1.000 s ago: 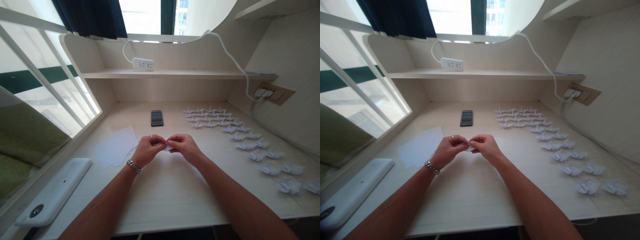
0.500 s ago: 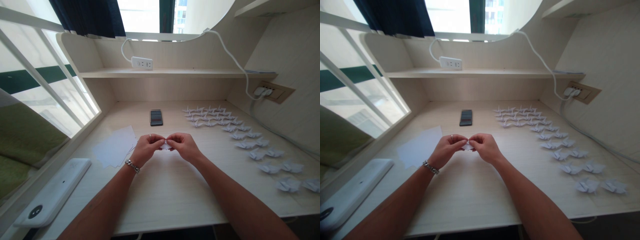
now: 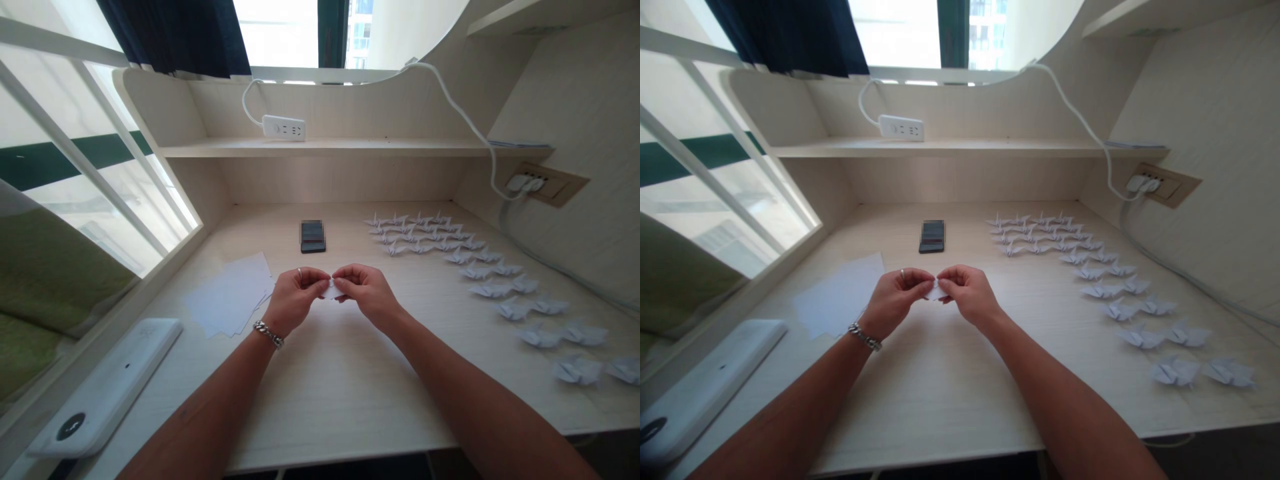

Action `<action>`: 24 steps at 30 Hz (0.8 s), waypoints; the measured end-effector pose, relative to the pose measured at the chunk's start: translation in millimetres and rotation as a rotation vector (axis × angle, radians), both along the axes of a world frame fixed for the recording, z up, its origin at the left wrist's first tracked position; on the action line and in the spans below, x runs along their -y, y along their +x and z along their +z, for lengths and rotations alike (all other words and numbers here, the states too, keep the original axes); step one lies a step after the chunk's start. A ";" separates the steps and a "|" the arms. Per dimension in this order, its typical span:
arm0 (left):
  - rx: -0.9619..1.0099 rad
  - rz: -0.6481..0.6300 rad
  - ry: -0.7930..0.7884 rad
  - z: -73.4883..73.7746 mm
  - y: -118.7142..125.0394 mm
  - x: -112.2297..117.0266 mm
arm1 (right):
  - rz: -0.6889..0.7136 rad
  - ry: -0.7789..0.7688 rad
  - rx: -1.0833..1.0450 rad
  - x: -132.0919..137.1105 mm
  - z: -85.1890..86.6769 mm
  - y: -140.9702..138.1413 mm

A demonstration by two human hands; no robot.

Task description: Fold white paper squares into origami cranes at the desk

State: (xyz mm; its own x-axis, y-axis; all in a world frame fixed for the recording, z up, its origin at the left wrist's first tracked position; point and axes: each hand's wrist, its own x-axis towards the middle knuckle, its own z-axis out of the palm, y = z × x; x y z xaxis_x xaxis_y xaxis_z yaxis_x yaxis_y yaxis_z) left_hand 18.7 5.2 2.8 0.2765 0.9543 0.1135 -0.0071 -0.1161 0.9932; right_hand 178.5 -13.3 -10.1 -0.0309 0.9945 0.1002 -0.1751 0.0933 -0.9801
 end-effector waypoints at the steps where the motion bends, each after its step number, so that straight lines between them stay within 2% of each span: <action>1: 0.010 0.012 0.003 -0.7 0.3 0.1 | -0.007 -0.007 -0.008 0.2 0.1 -0.6; 8: 0.033 0.048 0.018 -9.4 2.0 -3.2 | -0.043 0.047 0.078 0.1 -3.7 0.3; 16: 0.011 0.015 0.025 -8.3 1.3 -2.7 | -0.082 0.096 0.137 -2.4 -5.5 3.0; 24: -0.079 0.008 0.077 -8.9 1.1 -0.8 | -0.033 0.100 0.238 0.8 -5.2 1.8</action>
State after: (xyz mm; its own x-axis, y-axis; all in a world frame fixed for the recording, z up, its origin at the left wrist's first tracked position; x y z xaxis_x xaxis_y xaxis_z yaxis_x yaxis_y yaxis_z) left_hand 19.8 6.0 -6.1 0.2799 0.9458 0.1649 0.0720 -0.1919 0.9788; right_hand 180.3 -14.1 -15.3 -0.0330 0.9808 0.1922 0.0645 0.1940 -0.9789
